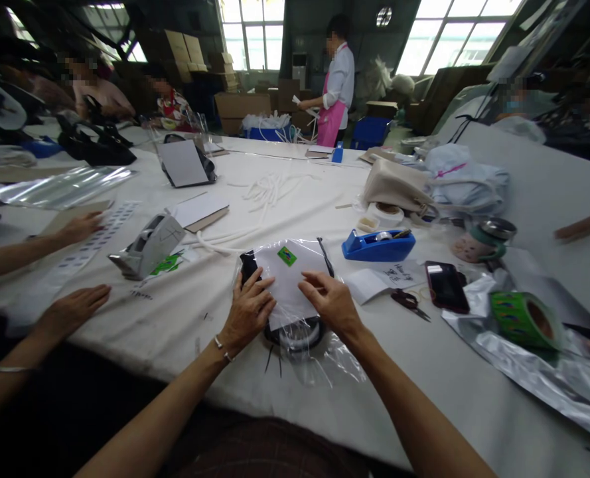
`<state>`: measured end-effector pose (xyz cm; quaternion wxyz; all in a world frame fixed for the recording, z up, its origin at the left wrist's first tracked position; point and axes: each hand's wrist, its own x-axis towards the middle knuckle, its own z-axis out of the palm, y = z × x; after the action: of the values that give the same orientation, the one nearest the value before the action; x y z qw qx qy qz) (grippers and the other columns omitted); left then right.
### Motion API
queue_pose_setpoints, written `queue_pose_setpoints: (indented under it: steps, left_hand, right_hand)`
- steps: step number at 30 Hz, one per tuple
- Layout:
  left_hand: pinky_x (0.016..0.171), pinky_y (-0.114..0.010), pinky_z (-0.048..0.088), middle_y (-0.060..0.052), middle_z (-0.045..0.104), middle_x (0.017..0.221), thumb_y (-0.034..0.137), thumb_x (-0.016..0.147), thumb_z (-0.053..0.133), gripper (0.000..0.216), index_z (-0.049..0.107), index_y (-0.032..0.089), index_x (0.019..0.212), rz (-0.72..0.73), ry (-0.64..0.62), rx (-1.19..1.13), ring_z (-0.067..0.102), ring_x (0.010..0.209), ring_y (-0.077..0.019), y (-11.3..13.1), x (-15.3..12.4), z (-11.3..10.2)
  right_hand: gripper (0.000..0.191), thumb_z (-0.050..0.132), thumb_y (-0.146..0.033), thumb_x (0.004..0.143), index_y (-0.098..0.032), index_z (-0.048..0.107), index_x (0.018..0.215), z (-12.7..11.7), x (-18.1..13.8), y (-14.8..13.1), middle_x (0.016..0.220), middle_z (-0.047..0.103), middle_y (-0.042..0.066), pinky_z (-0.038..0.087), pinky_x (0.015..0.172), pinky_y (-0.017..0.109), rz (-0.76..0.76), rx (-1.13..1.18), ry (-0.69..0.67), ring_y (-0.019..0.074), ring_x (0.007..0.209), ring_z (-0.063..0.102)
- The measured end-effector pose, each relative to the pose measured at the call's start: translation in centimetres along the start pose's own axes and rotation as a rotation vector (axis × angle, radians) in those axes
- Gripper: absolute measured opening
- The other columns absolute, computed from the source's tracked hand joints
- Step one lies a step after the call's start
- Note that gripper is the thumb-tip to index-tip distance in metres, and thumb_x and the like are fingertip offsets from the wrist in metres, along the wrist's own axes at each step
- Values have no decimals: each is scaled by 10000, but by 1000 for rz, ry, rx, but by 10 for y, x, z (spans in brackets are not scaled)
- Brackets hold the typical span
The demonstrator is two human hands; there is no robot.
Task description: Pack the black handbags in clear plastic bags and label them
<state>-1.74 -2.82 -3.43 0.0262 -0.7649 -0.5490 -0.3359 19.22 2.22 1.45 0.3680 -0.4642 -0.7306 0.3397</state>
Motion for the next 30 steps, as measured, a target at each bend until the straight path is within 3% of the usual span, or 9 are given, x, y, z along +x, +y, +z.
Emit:
queue_pose_setpoints:
  steps: [3, 6, 9, 14, 16, 20, 23, 27, 30]
  left_hand:
    - [1176, -648, 98, -34, 635, 1275, 220, 927, 540, 151, 631, 202, 808, -13, -6, -12, 365, 1397, -295, 1, -2, 0]
    - [1181, -642, 79, -35, 630, 1285, 213, 923, 542, 146, 627, 201, 805, -17, -12, -15, 360, 1399, -296, 2, -3, 0]
    - [1185, -633, 70, -39, 633, 1277, 212, 924, 538, 158, 629, 199, 797, -11, -7, -18, 361, 1398, -293, 0, -2, 1]
    - [1191, -617, 83, -44, 633, 1273, 234, 931, 538, 175, 642, 199, 795, 6, -9, -22, 355, 1403, -284, -4, -1, 3]
    - [1193, -613, 75, -44, 633, 1272, 237, 934, 537, 177, 645, 200, 799, 5, -13, -26, 351, 1406, -280, -5, -1, 3]
    - [1190, -616, 75, -40, 630, 1277, 236, 930, 546, 169, 642, 203, 794, -4, -21, -52, 347, 1406, -279, -4, -3, 3]
    - [1183, -630, 87, -39, 621, 1291, 234, 914, 565, 159, 649, 208, 781, -8, -39, -62, 349, 1404, -288, -5, -4, 2]
    - [1177, -641, 94, -47, 615, 1298, 241, 901, 574, 142, 667, 216, 796, 3, -59, -63, 353, 1401, -298, -9, -3, 1]
    - [1170, -650, 92, -42, 605, 1314, 254, 903, 574, 134, 660, 220, 805, -3, -76, -73, 338, 1409, -300, -12, -1, 2]
  right_hand:
    - [460, 715, -492, 763, -177, 675, 1096, -6, -20, 0, 994, 728, 82, 544, 795, 349, 320, 13, -182, 235, 896, 684]
    - [327, 727, -462, 735, -165, 710, 870, 1, -28, 1, 827, 721, 45, 501, 696, 301, 389, 56, -286, 199, 762, 660]
    - [291, 678, -445, 773, -162, 675, 705, 10, -29, -3, 646, 654, 2, 441, 601, 265, 400, 181, -246, 148, 625, 595]
    - [355, 672, -514, 762, -169, 648, 840, 21, -36, -11, 840, 716, 57, 525, 716, 332, 582, 628, -206, 208, 770, 677]
    - [388, 653, -547, 773, -180, 616, 895, 26, -46, -11, 901, 721, 77, 549, 745, 371, 611, 702, -194, 237, 839, 693]
    - [339, 775, -421, 699, -197, 646, 919, 38, -76, -5, 846, 710, 51, 545, 715, 360, 394, 146, -169, 226, 779, 674]
    - [97, 675, -311, 822, -216, 682, 811, 43, -96, 2, 779, 689, 39, 533, 706, 358, 87, -165, -112, 213, 736, 650]
    - [198, 499, -246, 950, -230, 693, 981, 49, -110, 8, 921, 720, 69, 543, 804, 355, -204, -207, 47, 218, 878, 675]
    - [211, 484, -278, 962, -225, 668, 1051, 53, -112, 11, 949, 737, 65, 553, 797, 331, -147, -171, 110, 213, 877, 700]
